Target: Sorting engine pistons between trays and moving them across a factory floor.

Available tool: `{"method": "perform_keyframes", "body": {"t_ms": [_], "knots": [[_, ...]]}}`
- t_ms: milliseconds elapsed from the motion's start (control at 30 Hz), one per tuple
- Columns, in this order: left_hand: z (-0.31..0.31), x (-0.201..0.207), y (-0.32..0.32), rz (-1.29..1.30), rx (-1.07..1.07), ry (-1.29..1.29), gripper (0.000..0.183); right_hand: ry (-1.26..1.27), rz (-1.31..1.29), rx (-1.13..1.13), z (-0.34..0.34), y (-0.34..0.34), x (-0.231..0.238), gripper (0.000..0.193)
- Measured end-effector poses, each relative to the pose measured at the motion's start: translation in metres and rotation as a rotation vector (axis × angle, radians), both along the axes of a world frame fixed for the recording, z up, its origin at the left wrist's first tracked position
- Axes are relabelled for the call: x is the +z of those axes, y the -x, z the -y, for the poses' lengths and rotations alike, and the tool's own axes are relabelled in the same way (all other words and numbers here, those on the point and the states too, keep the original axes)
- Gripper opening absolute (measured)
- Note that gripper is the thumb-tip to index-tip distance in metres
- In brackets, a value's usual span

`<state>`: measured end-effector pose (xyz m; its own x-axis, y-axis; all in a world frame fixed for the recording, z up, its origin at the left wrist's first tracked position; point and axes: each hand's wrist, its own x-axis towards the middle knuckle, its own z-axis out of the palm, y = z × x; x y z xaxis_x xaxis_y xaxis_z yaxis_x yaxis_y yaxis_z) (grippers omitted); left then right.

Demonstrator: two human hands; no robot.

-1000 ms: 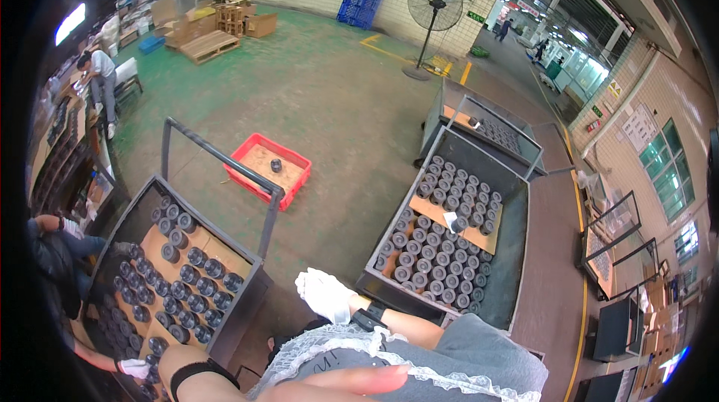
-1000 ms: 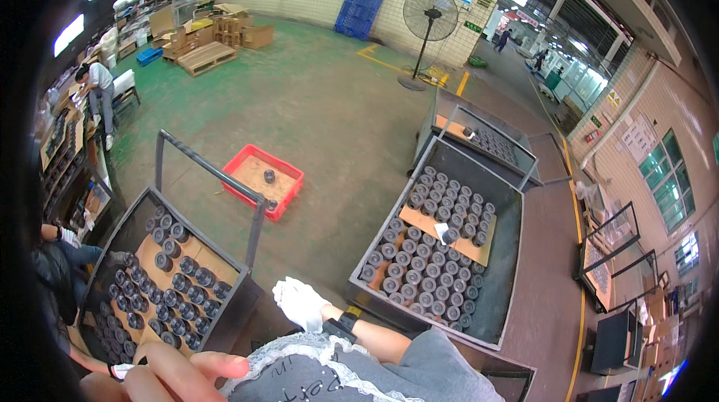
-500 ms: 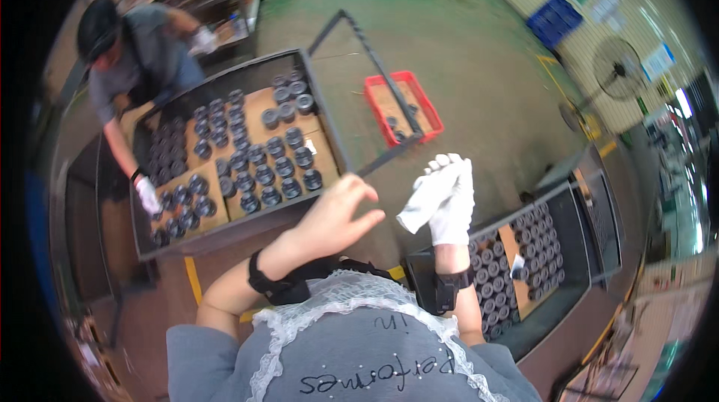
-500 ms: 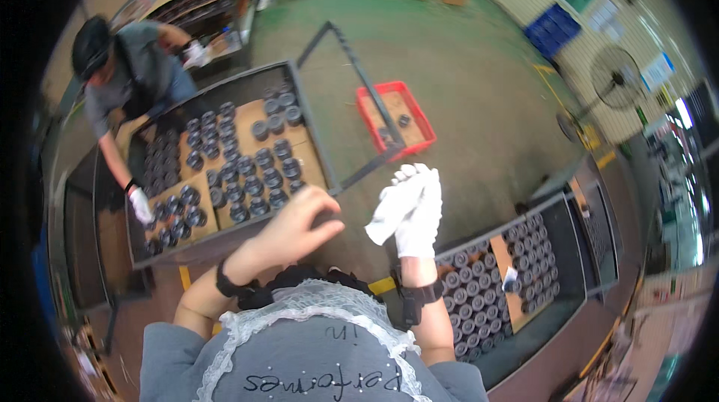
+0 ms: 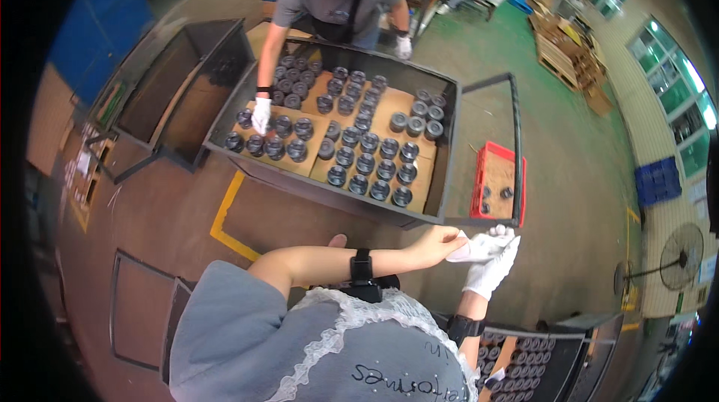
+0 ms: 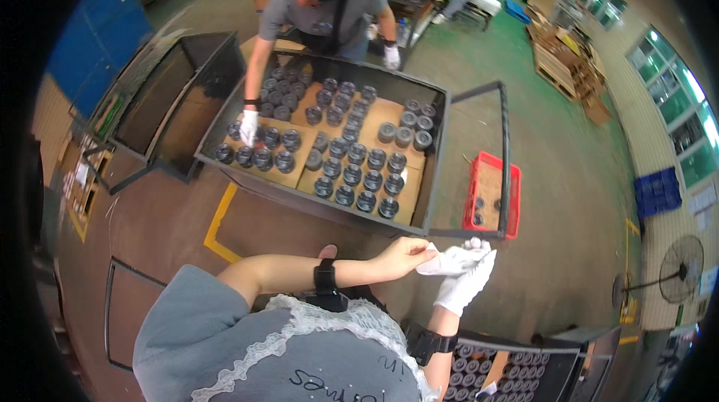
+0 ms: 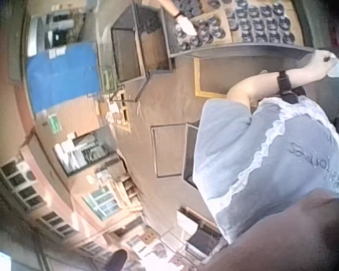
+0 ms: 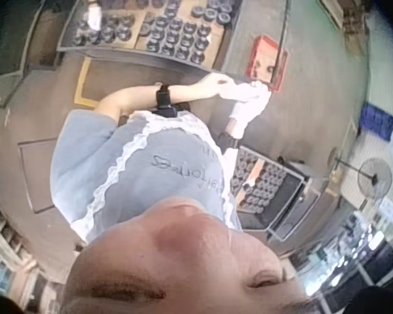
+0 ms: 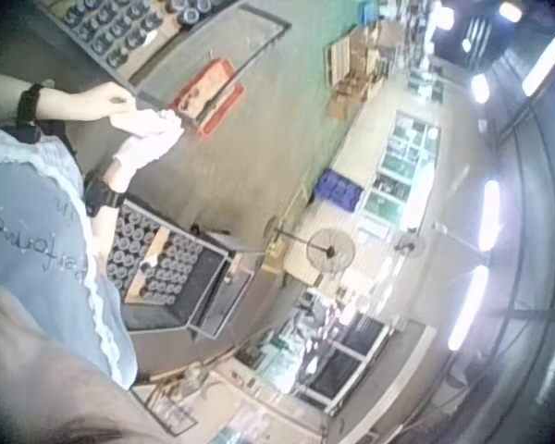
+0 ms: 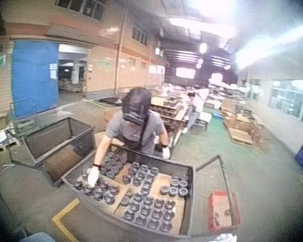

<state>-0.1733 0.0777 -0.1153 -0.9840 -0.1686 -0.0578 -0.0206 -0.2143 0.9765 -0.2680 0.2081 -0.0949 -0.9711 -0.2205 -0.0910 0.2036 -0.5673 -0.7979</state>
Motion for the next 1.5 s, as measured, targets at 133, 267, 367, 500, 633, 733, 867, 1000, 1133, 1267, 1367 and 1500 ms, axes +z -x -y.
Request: {"method": "perform_keyframes", "body": {"t_ms": [133,267,367,500,633,733,867,1000,1133,1267,1367,1500], "knots": [[0.012,-0.009,0.018,0.017,0.09,-0.01,0.023,-0.415,0.045,0.159,-0.017,0.017,-0.077,0.048],[0.019,-0.026,0.026,0.155,0.087,-0.108,0.04,-1.21,-0.275,-0.178,0.02,-0.027,-0.046,0.062],[0.01,-0.037,0.035,0.363,-0.059,0.312,0.057,-1.398,-0.554,0.068,0.011,-0.035,-0.056,0.039],[-0.003,-0.052,0.031,0.368,-0.184,0.35,0.059,-1.796,-0.893,0.196,0.007,-0.033,-0.093,0.026],[-0.011,-0.071,0.026,0.361,-0.135,0.403,0.064,-1.758,-0.839,0.444,-0.004,-0.023,-0.119,0.029],[-0.018,-0.07,0.027,0.385,-0.131,0.516,0.074,-1.6,-0.823,0.471,-0.016,-0.017,-0.142,0.03],[-0.016,-0.064,0.026,0.464,-0.227,0.495,0.084,-1.472,-0.676,0.535,-0.018,-0.013,-0.15,0.031],[-0.011,-0.056,0.02,0.416,-0.188,0.523,0.081,-1.36,-0.526,0.571,-0.017,-0.011,-0.157,0.032],[-0.01,-0.073,0.022,0.45,-0.232,0.383,0.077,-1.23,-0.34,0.605,-0.018,-0.009,-0.161,0.033],[-0.012,-0.06,0.012,0.343,-0.236,0.531,0.068,-1.119,-0.183,0.624,-0.022,-0.009,-0.164,0.034],[-0.016,-0.068,0.012,0.265,-0.095,0.569,0.056,-1.082,-0.131,0.626,-0.021,-0.011,-0.159,0.035],[-0.011,-0.095,0.024,0.163,0.078,0.541,0.029,-1.214,-0.291,0.493,-0.011,-0.016,-0.135,0.04]]}}
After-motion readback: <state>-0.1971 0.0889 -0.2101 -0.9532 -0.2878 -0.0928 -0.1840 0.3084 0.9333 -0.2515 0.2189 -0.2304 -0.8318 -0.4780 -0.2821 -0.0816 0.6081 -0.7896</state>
